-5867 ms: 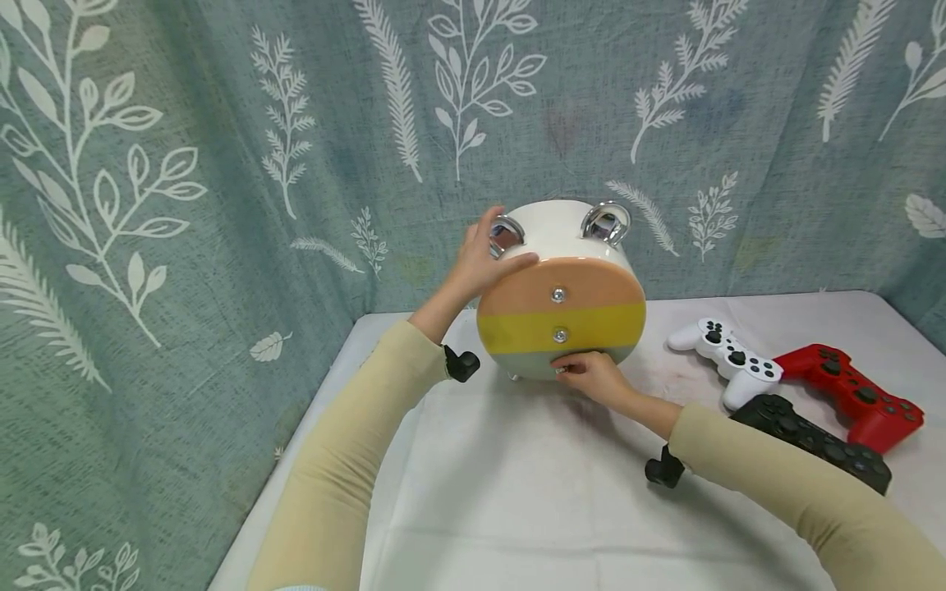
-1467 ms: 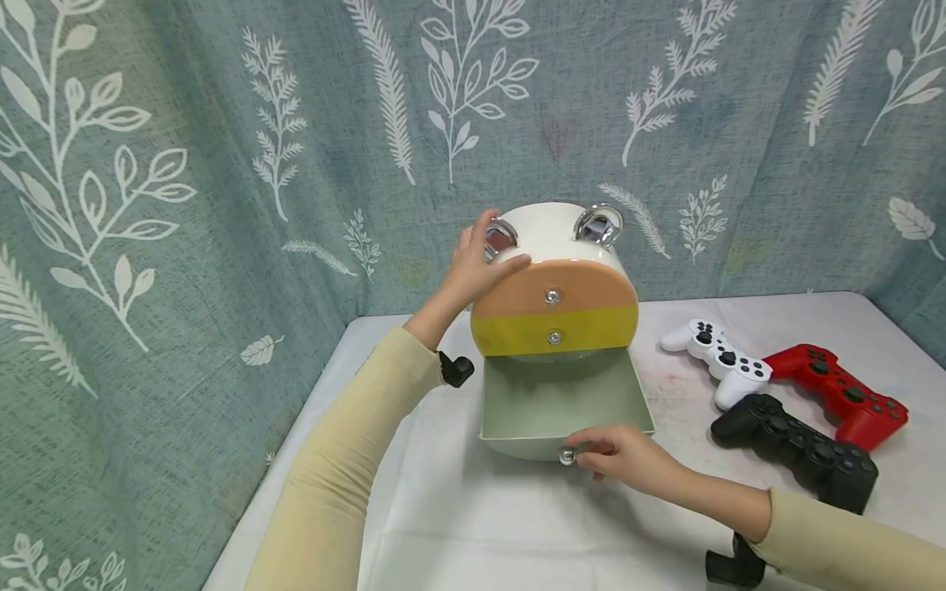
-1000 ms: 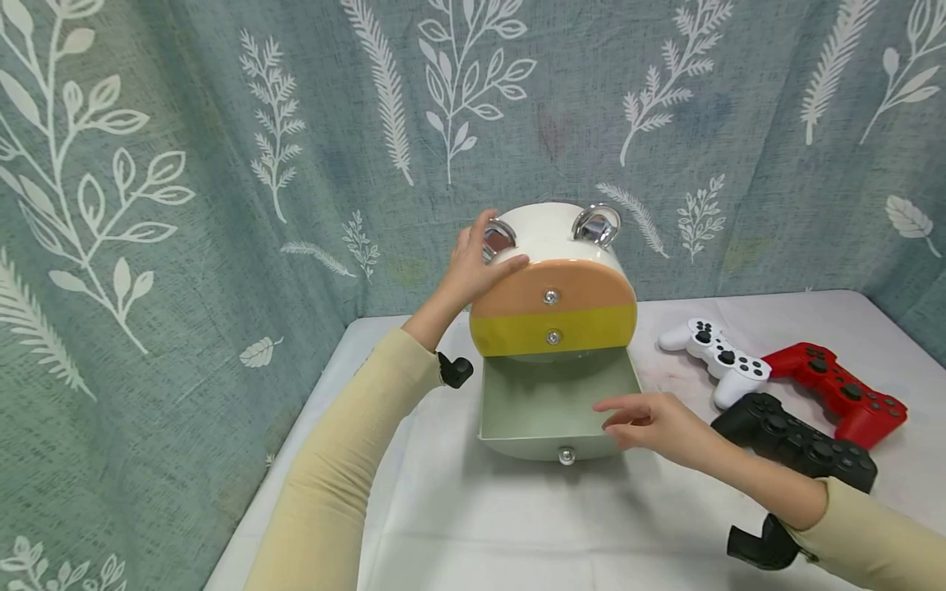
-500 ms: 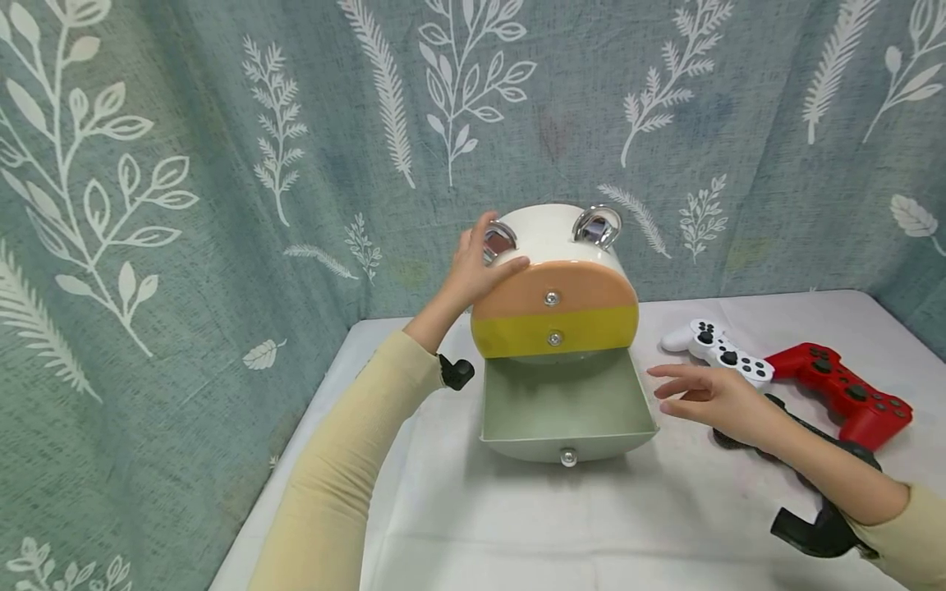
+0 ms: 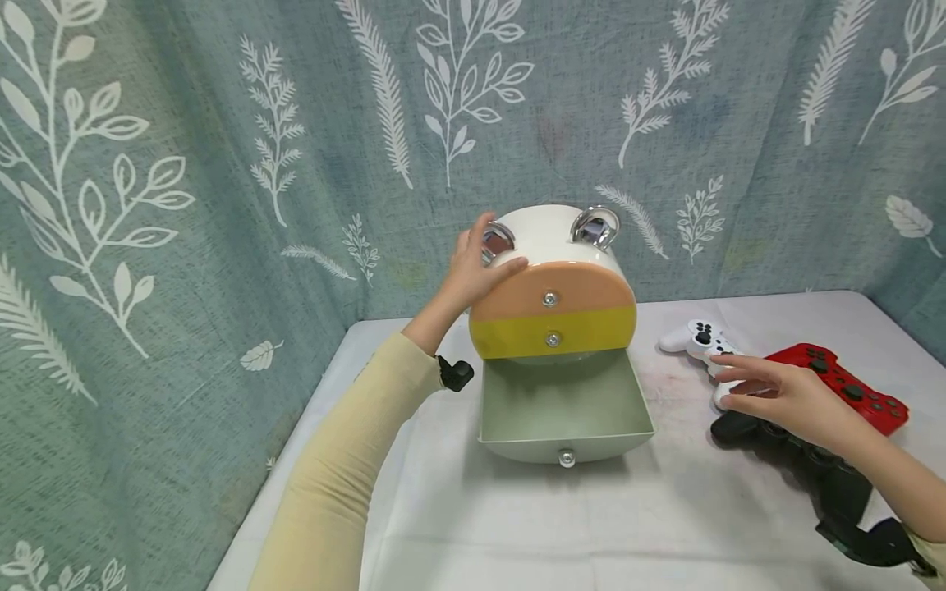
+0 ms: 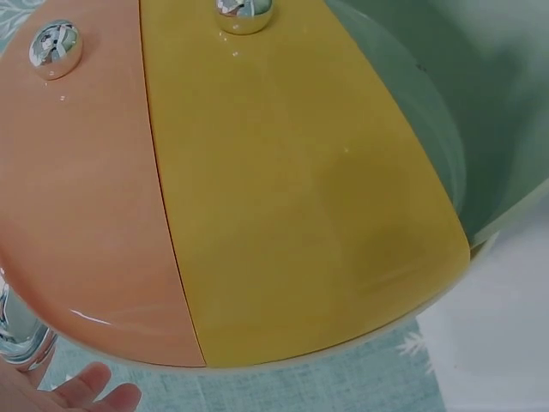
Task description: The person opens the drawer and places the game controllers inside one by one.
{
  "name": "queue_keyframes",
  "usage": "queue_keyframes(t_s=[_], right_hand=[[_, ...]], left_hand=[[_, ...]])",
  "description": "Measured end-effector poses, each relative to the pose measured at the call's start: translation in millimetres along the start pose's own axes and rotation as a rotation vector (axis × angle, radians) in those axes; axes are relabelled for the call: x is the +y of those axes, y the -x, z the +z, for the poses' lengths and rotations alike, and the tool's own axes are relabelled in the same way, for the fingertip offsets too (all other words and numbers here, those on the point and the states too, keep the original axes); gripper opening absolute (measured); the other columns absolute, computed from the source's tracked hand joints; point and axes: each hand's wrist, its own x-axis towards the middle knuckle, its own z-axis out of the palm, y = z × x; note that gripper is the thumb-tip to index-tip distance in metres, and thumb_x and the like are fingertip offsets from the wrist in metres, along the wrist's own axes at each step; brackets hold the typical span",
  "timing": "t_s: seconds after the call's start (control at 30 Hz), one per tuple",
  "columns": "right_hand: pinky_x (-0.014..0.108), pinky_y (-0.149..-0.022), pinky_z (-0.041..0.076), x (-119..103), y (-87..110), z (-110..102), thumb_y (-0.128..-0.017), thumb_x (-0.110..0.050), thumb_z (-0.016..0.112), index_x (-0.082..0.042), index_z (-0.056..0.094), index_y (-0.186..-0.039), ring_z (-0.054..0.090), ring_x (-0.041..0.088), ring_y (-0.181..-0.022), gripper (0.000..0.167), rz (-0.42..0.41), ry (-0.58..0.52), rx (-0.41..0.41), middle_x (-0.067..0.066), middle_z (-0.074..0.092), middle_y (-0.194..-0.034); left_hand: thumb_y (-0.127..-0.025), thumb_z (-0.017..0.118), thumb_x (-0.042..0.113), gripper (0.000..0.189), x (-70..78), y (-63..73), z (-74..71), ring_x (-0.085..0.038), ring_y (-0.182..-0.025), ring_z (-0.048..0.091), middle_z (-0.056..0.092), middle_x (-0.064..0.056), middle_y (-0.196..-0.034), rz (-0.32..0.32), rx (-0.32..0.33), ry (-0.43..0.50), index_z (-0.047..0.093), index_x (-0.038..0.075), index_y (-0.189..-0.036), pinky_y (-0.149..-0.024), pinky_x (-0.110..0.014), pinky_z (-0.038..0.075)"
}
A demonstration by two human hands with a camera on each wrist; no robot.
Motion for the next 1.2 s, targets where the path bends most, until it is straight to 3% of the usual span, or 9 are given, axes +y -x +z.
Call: queue_keyframes(t_s=[0.33,0.4,0.47,0.57,0.63,0.73,1.2], right_hand=[[0.014,-0.064,0.046,34,12.3,-3,-0.078,-0.022,0.074,0.000,0.053,-0.126,0.047,-0.020,-0.082,0.057,-0.031,0.109,0.116,0.018,0.064,-0.106],[0.015,-0.065,0.046,39,14.0,-2,-0.077,-0.024,0.074,0.000,0.053,-0.125,0.053,-0.011,-0.083,0.057,-0.017,0.146,0.110,0.021,0.062,-0.108],[0.020,-0.066,0.048,44,15.5,-2,-0.077,-0.026,0.074,-0.001,0.053,-0.125,0.060,0.006,-0.087,0.058,0.007,0.183,0.094,0.022,0.060,-0.110],[0.038,-0.073,0.051,51,17.1,1,-0.076,-0.026,0.075,0.001,0.051,-0.126,0.057,0.037,-0.095,0.061,0.035,0.209,0.051,0.028,0.054,-0.116],[0.048,-0.073,0.049,55,18.2,3,-0.076,-0.027,0.075,0.002,0.050,-0.126,0.054,0.044,-0.097,0.063,0.051,0.218,0.030,0.031,0.050,-0.120],[0.056,-0.074,0.045,62,19.6,5,-0.075,-0.027,0.075,0.004,0.047,-0.128,0.051,0.050,-0.099,0.067,0.064,0.226,-0.004,0.035,0.045,-0.123],[0.060,-0.069,0.045,87,22.9,10,-0.072,-0.038,0.074,-0.002,0.033,-0.138,0.046,0.052,-0.102,0.086,0.130,0.232,-0.100,0.036,0.037,-0.127]], left_hand=[[-0.078,0.065,0.053,0.085,-0.9,1.1,-0.9,-0.030,-0.127,0.031,0.021,-0.012,-0.144,0.003,0.002,-0.003,0.014,0.035,-0.144,-0.096,-0.054,0.033],[-0.078,0.065,0.053,0.085,-0.8,1.4,-1.0,-0.030,-0.127,0.031,0.021,-0.011,-0.144,0.001,0.003,0.000,0.014,0.036,-0.144,-0.096,-0.054,0.033],[-0.078,0.065,0.054,0.086,-0.4,1.5,-0.9,-0.030,-0.127,0.030,0.021,-0.011,-0.144,0.001,0.004,-0.001,0.014,0.036,-0.144,-0.097,-0.054,0.033],[-0.077,0.065,0.054,0.086,0.4,1.5,-1.0,-0.030,-0.129,0.029,0.020,-0.011,-0.144,-0.003,0.002,0.000,0.014,0.036,-0.144,-0.097,-0.054,0.032],[-0.077,0.065,0.055,0.086,0.8,1.5,-0.9,-0.029,-0.128,0.030,0.021,-0.011,-0.144,-0.003,0.003,0.001,0.014,0.036,-0.144,-0.097,-0.053,0.033],[-0.077,0.065,0.054,0.086,0.7,1.2,-0.5,-0.029,-0.128,0.030,0.021,-0.010,-0.144,-0.005,0.005,-0.001,0.014,0.036,-0.144,-0.097,-0.053,0.033],[-0.079,0.065,0.051,0.085,1.0,1.6,0.1,-0.030,-0.129,0.029,0.019,-0.011,-0.145,0.001,0.001,-0.008,0.013,0.034,-0.144,-0.098,-0.054,0.032]])
